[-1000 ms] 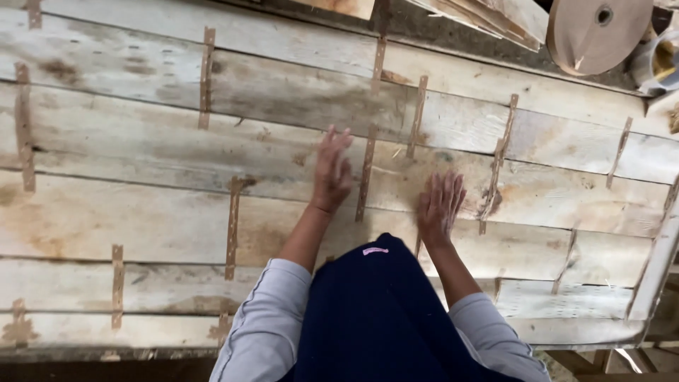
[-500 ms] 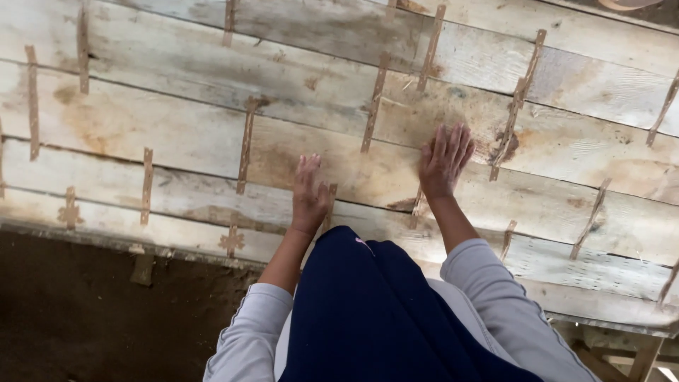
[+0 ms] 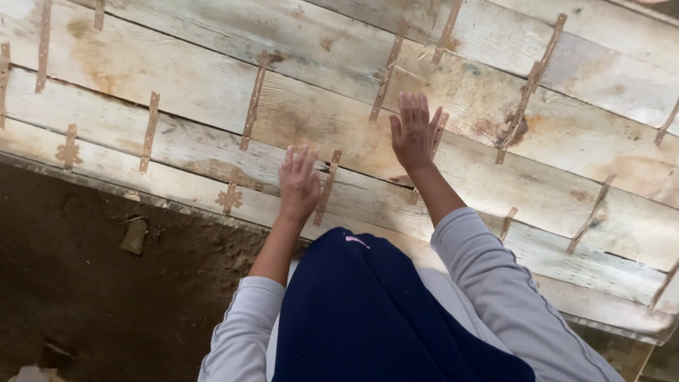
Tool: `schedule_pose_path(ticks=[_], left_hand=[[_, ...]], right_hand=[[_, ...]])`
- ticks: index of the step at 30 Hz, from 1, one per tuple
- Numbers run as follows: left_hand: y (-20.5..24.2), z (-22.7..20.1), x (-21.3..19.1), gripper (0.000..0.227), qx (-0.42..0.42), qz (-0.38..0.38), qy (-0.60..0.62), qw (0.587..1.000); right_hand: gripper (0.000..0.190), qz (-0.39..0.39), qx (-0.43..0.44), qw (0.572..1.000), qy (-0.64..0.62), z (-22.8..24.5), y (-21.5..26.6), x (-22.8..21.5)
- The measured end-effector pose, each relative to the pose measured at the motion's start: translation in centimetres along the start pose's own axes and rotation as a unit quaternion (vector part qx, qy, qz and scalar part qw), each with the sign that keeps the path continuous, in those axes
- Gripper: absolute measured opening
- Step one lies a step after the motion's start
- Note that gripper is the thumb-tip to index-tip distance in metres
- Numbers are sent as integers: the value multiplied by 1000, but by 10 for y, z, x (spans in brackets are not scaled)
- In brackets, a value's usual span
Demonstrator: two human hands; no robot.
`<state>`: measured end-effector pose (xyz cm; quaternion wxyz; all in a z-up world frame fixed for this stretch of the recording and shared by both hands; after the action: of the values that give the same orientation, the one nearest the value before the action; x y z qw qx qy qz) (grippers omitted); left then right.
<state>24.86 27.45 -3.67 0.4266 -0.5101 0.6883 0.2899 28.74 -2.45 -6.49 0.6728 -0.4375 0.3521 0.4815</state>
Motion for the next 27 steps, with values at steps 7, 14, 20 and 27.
schedule_pose_path(ticks=[7,14,20,27], left_hand=[[-58,32,-13,59,17,17,-49,998],[-186,44,12,70,136,73,-179,972],[-221,66,-1,64,184,4,-186,965],[-223,66,-4,63,179,24,-182,966]], right_hand=[[47,-34,66,997,-30,7,-135,-13],[51,-149,129,979,47,-8,-243,2],[67,-86,120,976,163,4,-228,75],[60,-132,161,977,41,13,-238,31]])
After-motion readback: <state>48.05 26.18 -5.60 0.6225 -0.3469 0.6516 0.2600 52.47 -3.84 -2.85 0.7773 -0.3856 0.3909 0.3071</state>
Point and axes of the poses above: each hand's wrist, its own y-axis away from the middle knuckle, its own x-axis out of the palm, z = x × y, the point moved 3 cm from there along -y, towards the middle knuckle, and after that the axes turned 5 degrees about -y, right-handed, at the moved point
